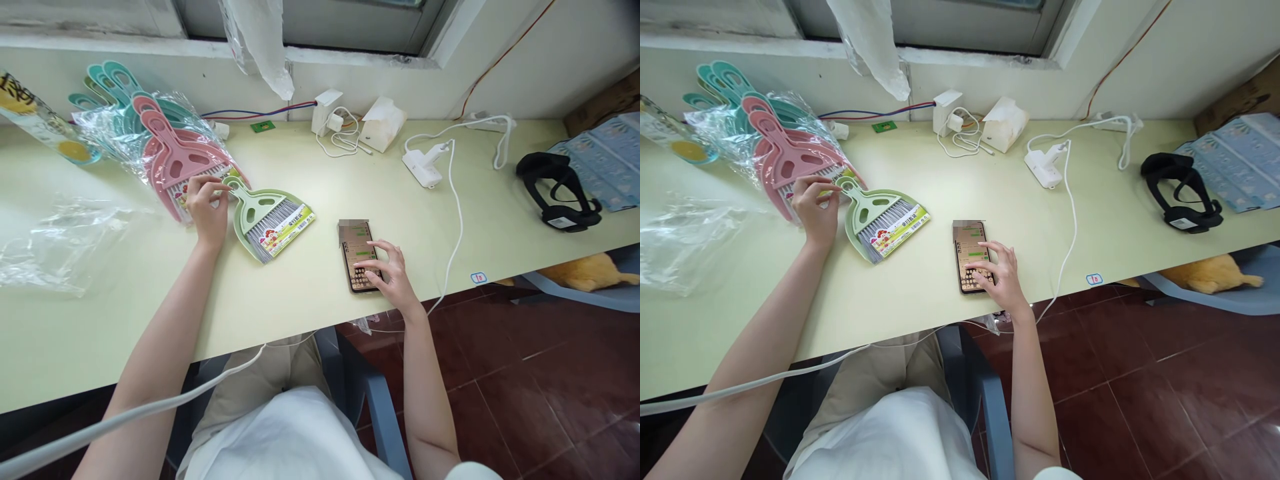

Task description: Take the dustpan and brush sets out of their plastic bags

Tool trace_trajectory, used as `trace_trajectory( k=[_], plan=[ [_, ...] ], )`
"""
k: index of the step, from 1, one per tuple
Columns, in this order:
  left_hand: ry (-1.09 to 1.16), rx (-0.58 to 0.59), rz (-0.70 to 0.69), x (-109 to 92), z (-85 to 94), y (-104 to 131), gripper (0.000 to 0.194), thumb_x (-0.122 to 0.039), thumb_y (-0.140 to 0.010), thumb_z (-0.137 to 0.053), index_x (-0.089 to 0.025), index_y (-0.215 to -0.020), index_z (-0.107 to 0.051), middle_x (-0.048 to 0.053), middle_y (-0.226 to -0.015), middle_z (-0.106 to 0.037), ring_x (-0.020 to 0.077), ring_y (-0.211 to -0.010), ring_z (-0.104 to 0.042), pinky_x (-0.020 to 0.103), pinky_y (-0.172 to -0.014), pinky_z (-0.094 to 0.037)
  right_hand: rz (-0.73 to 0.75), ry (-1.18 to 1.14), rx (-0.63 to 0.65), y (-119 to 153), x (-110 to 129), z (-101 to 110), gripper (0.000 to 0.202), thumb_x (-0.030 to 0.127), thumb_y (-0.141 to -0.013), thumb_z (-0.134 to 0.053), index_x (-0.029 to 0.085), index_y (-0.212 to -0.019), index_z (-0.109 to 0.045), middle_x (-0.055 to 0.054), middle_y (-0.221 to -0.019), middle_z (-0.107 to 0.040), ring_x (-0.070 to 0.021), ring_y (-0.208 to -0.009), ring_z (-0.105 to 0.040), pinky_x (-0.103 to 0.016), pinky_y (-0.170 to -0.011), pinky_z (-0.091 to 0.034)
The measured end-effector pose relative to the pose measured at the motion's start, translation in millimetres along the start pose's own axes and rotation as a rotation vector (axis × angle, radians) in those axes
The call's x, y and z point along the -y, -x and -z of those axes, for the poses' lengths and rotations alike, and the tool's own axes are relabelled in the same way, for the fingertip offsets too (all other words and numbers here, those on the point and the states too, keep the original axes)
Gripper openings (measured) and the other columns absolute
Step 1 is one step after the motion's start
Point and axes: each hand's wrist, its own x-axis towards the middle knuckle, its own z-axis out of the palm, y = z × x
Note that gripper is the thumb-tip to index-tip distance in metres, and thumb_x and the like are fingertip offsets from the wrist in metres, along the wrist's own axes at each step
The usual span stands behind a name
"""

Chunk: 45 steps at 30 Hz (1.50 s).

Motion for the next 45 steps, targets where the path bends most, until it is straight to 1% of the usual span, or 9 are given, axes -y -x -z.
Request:
trace_trajectory(
  k=[6, 12, 17, 23, 26, 32, 35, 40, 45],
  plan=[
    [0.004, -0.012, -0.039, 2.9, -0.3, 0.0, 0.023, -0.007, -0.081, -0.055, -0.026, -0.079, -0.067, 0.004, -0.102, -0.058, 0.019, -0.104, -0.058, 0.031, -0.071, -0.057, 0.014, 0.006, 0.009, -0.3, 0.2, -1.0, 0.029, 0.05, -0.091, -0.049, 0.036, -0.102, -0.073, 0.002, -0.143, -0.044, -0.0287, -0.142, -0.027, -0.057, -0.119, -0.003],
    [-0.024, -0.018, -0.036, 1.7, -1.2, 0.2, 0.017, -0.011, -0.081, -0.057, -0.025, -0.08, -0.067, 0.004, -0.102, -0.057, 0.0179, -0.103, -0.058, 0.029, -0.07, -0.058, -0.04, 0.003, -0.169, 0.2, -0.3, -0.8, 0.033, 0.046, -0.094, -0.044, 0.033, -0.095, -0.075, -0.001, -0.135, -0.051, -0.0277, -0.135, -0.037, -0.054, -0.118, -0.018],
    [0.004, 0.008, 0.014, 1.0, -0.3, -0.1, 0.012, -0.014, -0.081, -0.061, -0.025, -0.079, -0.066, 0.005, -0.105, -0.057, 0.0198, -0.105, -0.057, 0.031, -0.074, -0.057, -0.048, 0.024, -0.212, 0.1, -3.2, -2.4, 0.035, 0.045, -0.095, -0.043, 0.031, -0.093, -0.075, -0.004, -0.132, -0.053, -0.0272, -0.131, -0.04, -0.052, -0.116, -0.024],
    [0.008, -0.002, 0.018, 1.2, -0.7, -0.4, 0.018, -0.01, -0.081, -0.058, -0.026, -0.077, -0.066, 0.004, -0.104, -0.058, 0.0205, -0.106, -0.057, 0.032, -0.075, -0.057, -0.118, -0.032, -0.304, 1.9, 2.4, 2.2, 0.04, 0.042, -0.096, -0.04, 0.029, -0.087, -0.076, -0.005, -0.126, -0.057, -0.0269, -0.125, -0.044, -0.051, -0.112, -0.03],
    [-0.016, -0.013, -0.014, 1.8, -1.2, -0.1, 0.02, -0.008, -0.08, -0.055, -0.025, -0.079, -0.067, 0.004, -0.103, -0.058, 0.0193, -0.104, -0.058, 0.031, -0.072, -0.057, -0.116, -0.05, -0.301, 2.3, 3.9, 3.3, 0.04, 0.042, -0.096, -0.039, 0.03, -0.087, -0.077, -0.004, -0.127, -0.056, -0.0274, -0.127, -0.042, -0.052, -0.113, -0.029],
    [-0.007, -0.019, -0.045, 2.6, -0.8, 0.4, 0.017, -0.012, -0.081, -0.059, -0.025, -0.081, -0.068, 0.004, -0.102, -0.058, 0.0177, -0.102, -0.058, 0.028, -0.07, -0.058, -0.058, 0.019, -0.173, -0.5, -3.7, -1.7, 0.037, 0.047, -0.094, -0.043, 0.033, -0.091, -0.077, -0.002, -0.134, -0.052, -0.0299, -0.132, -0.039, -0.055, -0.118, -0.014],
    [-0.011, -0.009, -0.026, 2.4, -0.6, 0.3, 0.015, -0.013, -0.081, -0.06, -0.026, -0.081, -0.068, 0.004, -0.103, -0.058, 0.018, -0.103, -0.058, 0.028, -0.071, -0.058, -0.06, 0.021, -0.222, 0.5, -3.2, -1.2, 0.039, 0.046, -0.095, -0.041, 0.031, -0.092, -0.077, -0.003, -0.133, -0.053, -0.0293, -0.131, -0.04, -0.054, -0.117, -0.018],
    [-0.011, -0.01, -0.034, 3.1, -1.1, 0.3, 0.018, -0.01, -0.082, -0.057, -0.024, -0.081, -0.067, 0.004, -0.103, -0.057, 0.0186, -0.103, -0.058, 0.031, -0.072, -0.058, -0.135, -0.003, -0.371, 3.8, 2.3, 1.9, 0.042, 0.044, -0.096, -0.038, 0.029, -0.091, -0.077, -0.006, -0.127, -0.055, -0.028, -0.127, -0.042, -0.054, -0.112, -0.03],
    [-0.011, -0.019, -0.047, 3.3, -1.1, 0.5, 0.022, -0.007, -0.081, -0.056, -0.026, -0.081, -0.068, 0.004, -0.102, -0.058, 0.0187, -0.103, -0.058, 0.031, -0.07, -0.057, -0.15, -0.034, -0.389, 3.9, 2.6, 1.5, 0.041, 0.044, -0.096, -0.04, 0.028, -0.087, -0.077, -0.006, -0.126, -0.057, -0.027, -0.125, -0.043, -0.055, -0.112, -0.031]
  ],
)
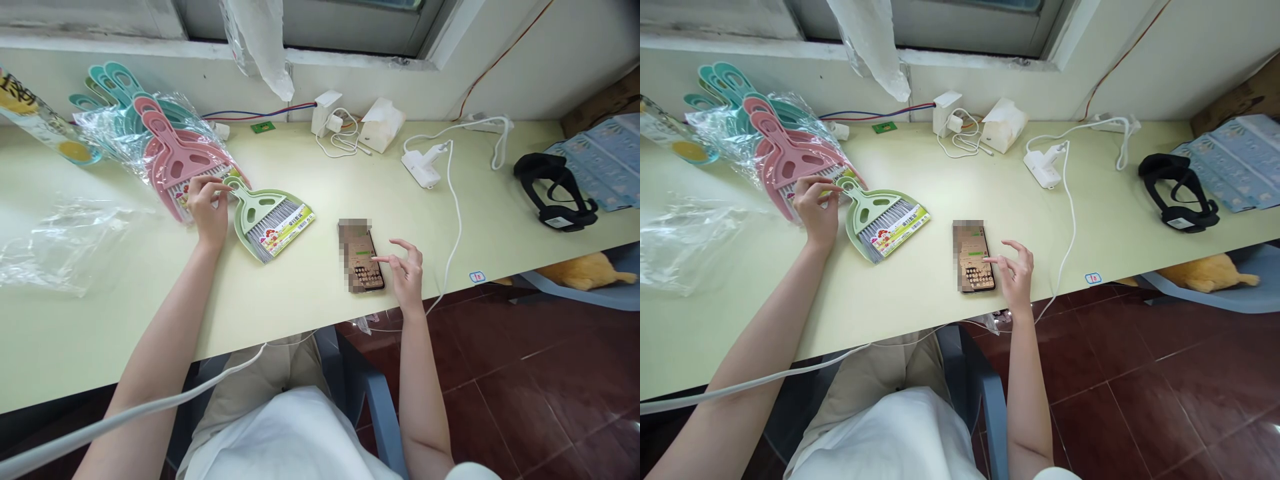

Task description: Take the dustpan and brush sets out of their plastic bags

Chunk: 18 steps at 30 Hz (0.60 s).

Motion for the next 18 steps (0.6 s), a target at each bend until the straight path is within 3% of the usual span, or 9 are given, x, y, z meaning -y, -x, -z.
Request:
trace_trajectory(
  k=[5, 10, 12, 15, 18],
  plan=[
    [-0.003, 0.004, 0.001, -0.3, 0.2, -0.2, 0.023, -0.008, -0.081, -0.056, -0.028, -0.079, -0.068, 0.004, -0.102, -0.058, 0.0186, -0.103, -0.058, 0.03, -0.07, -0.057, -0.006, -0.091, 0.063, 0.2, -1.1, 2.8, 0.046, 0.044, -0.096, -0.04, 0.028, -0.072, -0.076, -0.003, -0.125, -0.058, -0.0265, -0.126, -0.044, -0.056, -0.113, -0.028],
    [0.032, 0.005, 0.013, -0.5, 0.2, -0.4, 0.015, -0.012, -0.081, -0.061, -0.025, -0.08, -0.068, 0.004, -0.102, -0.057, 0.0185, -0.102, -0.058, 0.03, -0.07, -0.058, 0.08, -0.185, 0.316, -0.5, -0.6, 5.1, 0.046, 0.042, -0.095, -0.045, 0.031, -0.061, -0.074, 0.003, -0.128, -0.059, -0.0254, -0.133, -0.041, -0.053, -0.12, -0.017],
    [0.046, 0.018, 0.044, -0.7, 0.2, -0.5, 0.012, -0.013, -0.081, -0.063, -0.025, -0.08, -0.067, 0.004, -0.104, -0.057, 0.0186, -0.103, -0.057, 0.03, -0.072, -0.057, 0.092, -0.189, 0.363, -1.3, -0.7, 4.8, 0.045, 0.042, -0.094, -0.046, 0.033, -0.06, -0.074, 0.005, -0.128, -0.059, -0.0248, -0.134, -0.04, -0.052, -0.122, -0.011],
    [0.03, 0.011, 0.058, 0.2, -0.5, -0.8, 0.016, -0.011, -0.081, -0.062, -0.025, -0.081, -0.068, 0.003, -0.104, -0.057, 0.0174, -0.104, -0.057, 0.028, -0.073, -0.057, 0.09, -0.208, 0.364, -2.1, -0.6, 4.2, 0.045, 0.041, -0.094, -0.046, 0.034, -0.06, -0.075, 0.005, -0.128, -0.059, -0.024, -0.134, -0.039, -0.051, -0.122, -0.011],
    [0.01, -0.02, 0.003, 4.1, -2.6, -1.0, 0.02, -0.005, -0.08, -0.06, -0.023, -0.082, -0.07, 0.003, -0.099, -0.058, 0.0154, -0.1, -0.058, 0.026, -0.069, -0.058, 0.035, -0.221, 0.284, -1.8, 0.7, 3.9, 0.044, 0.037, -0.095, -0.046, 0.034, -0.063, -0.075, 0.003, -0.128, -0.059, -0.0229, -0.133, -0.041, -0.049, -0.119, -0.019]
  ],
)
